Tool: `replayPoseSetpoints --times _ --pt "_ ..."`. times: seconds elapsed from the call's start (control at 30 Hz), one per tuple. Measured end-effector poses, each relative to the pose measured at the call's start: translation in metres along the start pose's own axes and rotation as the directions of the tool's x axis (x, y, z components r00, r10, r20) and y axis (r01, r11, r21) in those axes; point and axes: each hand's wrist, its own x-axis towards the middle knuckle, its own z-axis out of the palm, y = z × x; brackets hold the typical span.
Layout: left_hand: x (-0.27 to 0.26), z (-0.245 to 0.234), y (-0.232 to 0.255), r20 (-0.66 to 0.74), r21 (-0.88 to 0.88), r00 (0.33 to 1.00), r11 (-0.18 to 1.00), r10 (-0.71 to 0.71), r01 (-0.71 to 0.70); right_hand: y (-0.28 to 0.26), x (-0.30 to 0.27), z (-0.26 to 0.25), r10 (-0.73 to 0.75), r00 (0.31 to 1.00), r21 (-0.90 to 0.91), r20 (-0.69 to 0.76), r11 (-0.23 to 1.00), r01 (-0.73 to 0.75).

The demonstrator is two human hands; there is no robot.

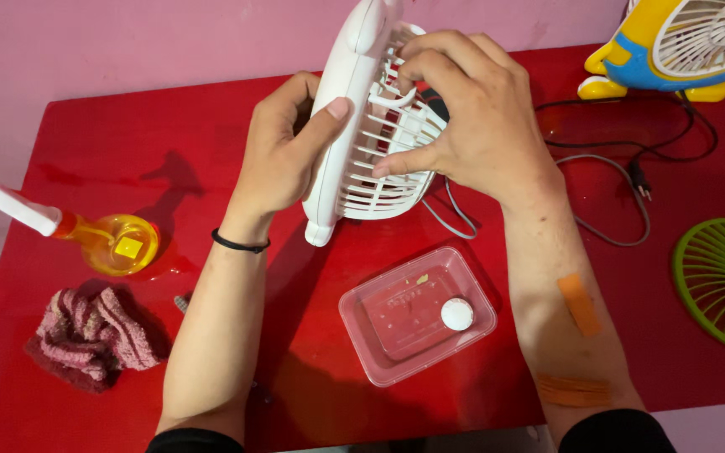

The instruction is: The person uses a screwdriver to remove screws from the front grille of a small white desk fan. They then separate the grille from the fan body, exposing the blades, and continue to remove additional screws from the rear housing.

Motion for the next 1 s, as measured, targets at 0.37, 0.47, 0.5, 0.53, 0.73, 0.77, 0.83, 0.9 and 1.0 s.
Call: replayPoseSetpoints --times 0.37,0.47,0.5,0.53,0.73,0.77,0.83,0.9,1.0 --pt "0.008 -0.015 -0.017 -0.023 -0.248 0.996 0.965 0.087 -0.090 0.011 -0.001 -0.011 0.072 0.997 0.161 -0.003 0.984 -0.071" --pt "0.008 -0.013 -0.023 -0.036 -0.199 0.998 0.979 0.045 -0.051 0.011 0.001 -0.002 0.050 0.999 0.179 -0.007 0.983 -0.048" --pt "0.007 -0.013 -0.025 -0.040 -0.212 0.999 0.977 0.015 -0.023 0.010 0.000 0.000 0.047 0.999 0.178 -0.007 0.983 -0.045" --pt "0.008 -0.016 -0.027 -0.046 -0.242 0.999 0.970 0.028 -0.038 0.011 -0.001 0.002 0.049 0.999 0.183 -0.005 0.982 -0.048" --pt "0.011 -0.044 -0.037 -0.143 -0.214 0.990 0.976 0.011 -0.042 0.023 -0.003 -0.006 0.000 1.000 0.264 -0.008 0.965 0.002" --pt "0.012 -0.047 -0.039 -0.143 -0.226 0.990 0.973 0.020 -0.052 0.026 -0.004 -0.007 0.001 1.000 0.260 0.001 0.966 -0.001" --pt "0.013 -0.050 -0.044 -0.154 -0.240 0.988 0.968 0.032 -0.068 0.033 -0.009 -0.010 0.029 0.999 0.244 0.030 0.969 -0.036" --pt "0.015 -0.052 -0.047 -0.175 -0.242 0.984 0.967 0.039 -0.081 0.042 -0.014 -0.012 0.081 0.995 0.223 0.060 0.970 -0.093" --pt "0.015 -0.057 -0.048 -0.201 -0.306 0.980 0.950 -0.005 -0.058 0.052 -0.022 -0.012 0.153 0.985 0.211 0.075 0.963 -0.165"
